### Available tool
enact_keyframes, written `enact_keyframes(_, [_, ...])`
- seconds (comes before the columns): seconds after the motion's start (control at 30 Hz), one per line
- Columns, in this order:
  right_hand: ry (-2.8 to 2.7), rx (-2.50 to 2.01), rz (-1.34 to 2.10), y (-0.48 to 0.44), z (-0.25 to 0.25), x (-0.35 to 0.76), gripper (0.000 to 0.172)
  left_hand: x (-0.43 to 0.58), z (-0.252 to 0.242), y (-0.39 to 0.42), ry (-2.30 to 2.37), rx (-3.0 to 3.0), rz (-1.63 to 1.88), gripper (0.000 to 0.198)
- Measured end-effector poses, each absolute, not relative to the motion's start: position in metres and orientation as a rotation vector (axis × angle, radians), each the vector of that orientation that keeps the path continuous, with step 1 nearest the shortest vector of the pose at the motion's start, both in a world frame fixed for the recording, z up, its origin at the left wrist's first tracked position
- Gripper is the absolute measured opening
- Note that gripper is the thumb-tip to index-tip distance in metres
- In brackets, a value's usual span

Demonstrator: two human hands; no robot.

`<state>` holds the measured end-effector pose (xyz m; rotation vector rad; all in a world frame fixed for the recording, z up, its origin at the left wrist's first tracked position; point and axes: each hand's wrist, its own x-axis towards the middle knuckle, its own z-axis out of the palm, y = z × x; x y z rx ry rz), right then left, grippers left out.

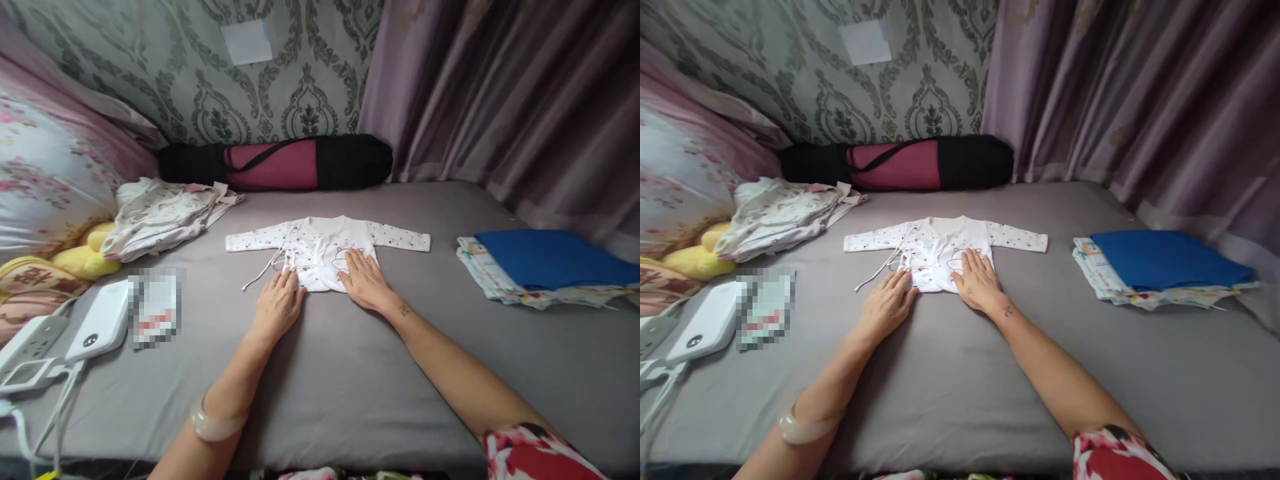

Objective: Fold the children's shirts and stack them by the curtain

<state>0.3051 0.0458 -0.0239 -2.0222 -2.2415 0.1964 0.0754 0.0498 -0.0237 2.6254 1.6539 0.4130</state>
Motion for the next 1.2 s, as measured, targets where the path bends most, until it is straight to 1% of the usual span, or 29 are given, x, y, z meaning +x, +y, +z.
enact_keyframes(0.17, [-2.088, -1.928, 0.473, 0.054, -0.013, 0.325, 0.064, 0.067, -0.025, 0.057, 1.587, 2.59, 0.612, 0.028])
enact_keyframes(0.27, [-1.826, -1.907, 0.408, 0.063, -0.005, 0.355, 0.055, 0.059, -0.027, 0.062, 1.528, 2.579, 0.698, 0.025])
enact_keyframes(0.37, [-1.567, -1.975, 0.38, 0.068, -0.005, 0.382, 0.046, 0.055, -0.029, 0.065, 1.513, 2.551, 0.696, 0.025])
enact_keyframes(0.47, [-1.474, -2.057, 0.394, 0.067, -0.008, 0.392, 0.037, 0.056, -0.028, 0.064, 1.553, 2.492, 0.692, 0.026])
enact_keyframes(0.6, [-1.608, -2.206, 0.421, 0.058, -0.002, 0.383, 0.026, 0.057, -0.025, 0.061, 1.647, 2.447, 0.695, 0.025])
enact_keyframes(0.8, [-1.833, -2.387, 0.691, 0.049, 0.022, 0.372, 0.029, 0.058, -0.024, 0.06, 1.679, 2.394, 0.726, 0.026])
enact_keyframes(0.9, [-1.868, -2.455, 0.61, 0.044, 0.033, 0.37, 0.022, 0.058, -0.026, 0.06, 1.699, 2.419, 0.756, 0.026])
enact_keyframes(1.0, [-1.924, -2.331, 0.503, 0.04, 0.037, 0.366, 0.014, 0.059, -0.028, 0.061, 1.723, 2.451, 0.78, 0.025])
enact_keyframes(1.1, [-2.036, -2.045, 0.678, 0.039, 0.033, 0.362, 0.01, 0.06, -0.027, 0.061, 1.717, 2.415, 0.777, 0.023])
enact_keyframes(1.2, [-2.116, -1.945, 0.839, 0.04, 0.027, 0.361, 0.006, 0.061, -0.024, 0.06, 1.737, 2.324, 0.73, 0.021])
